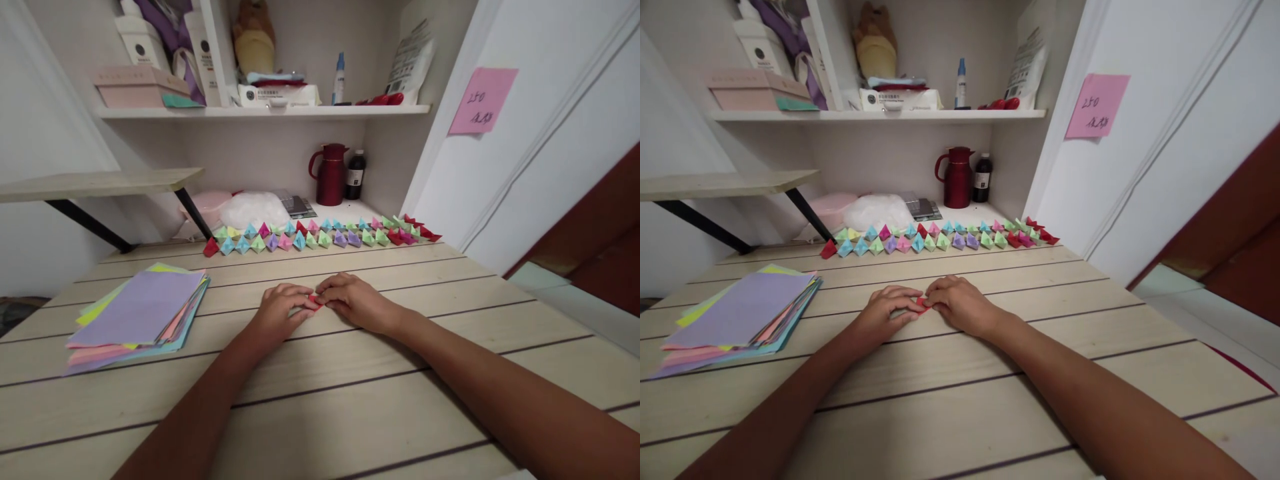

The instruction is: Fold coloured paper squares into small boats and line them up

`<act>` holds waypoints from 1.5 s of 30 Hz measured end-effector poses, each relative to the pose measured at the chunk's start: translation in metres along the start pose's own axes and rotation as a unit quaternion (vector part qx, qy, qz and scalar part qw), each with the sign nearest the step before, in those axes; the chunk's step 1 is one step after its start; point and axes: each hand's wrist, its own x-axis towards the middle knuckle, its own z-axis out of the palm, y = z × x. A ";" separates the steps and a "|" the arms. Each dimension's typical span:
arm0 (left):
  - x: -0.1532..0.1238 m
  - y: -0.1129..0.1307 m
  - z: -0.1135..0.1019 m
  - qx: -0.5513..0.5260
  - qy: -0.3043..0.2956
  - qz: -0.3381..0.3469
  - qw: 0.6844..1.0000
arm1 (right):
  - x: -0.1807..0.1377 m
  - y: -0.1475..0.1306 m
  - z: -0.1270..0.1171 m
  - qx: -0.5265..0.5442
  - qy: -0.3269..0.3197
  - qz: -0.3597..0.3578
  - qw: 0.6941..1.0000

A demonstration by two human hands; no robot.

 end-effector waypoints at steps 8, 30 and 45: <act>-0.001 0.000 -0.006 -0.017 -0.016 -0.003 1.000 | 0.001 0.001 -0.001 0.025 -0.001 -0.009 1.000; 0.009 -0.014 -0.001 -0.028 0.017 0.048 0.998 | 0.013 0.000 -0.001 0.034 -0.026 0.027 0.999; 0.005 -0.005 -0.016 -0.287 0.141 -0.141 0.937 | 0.021 -0.005 0.008 0.198 0.111 0.190 0.955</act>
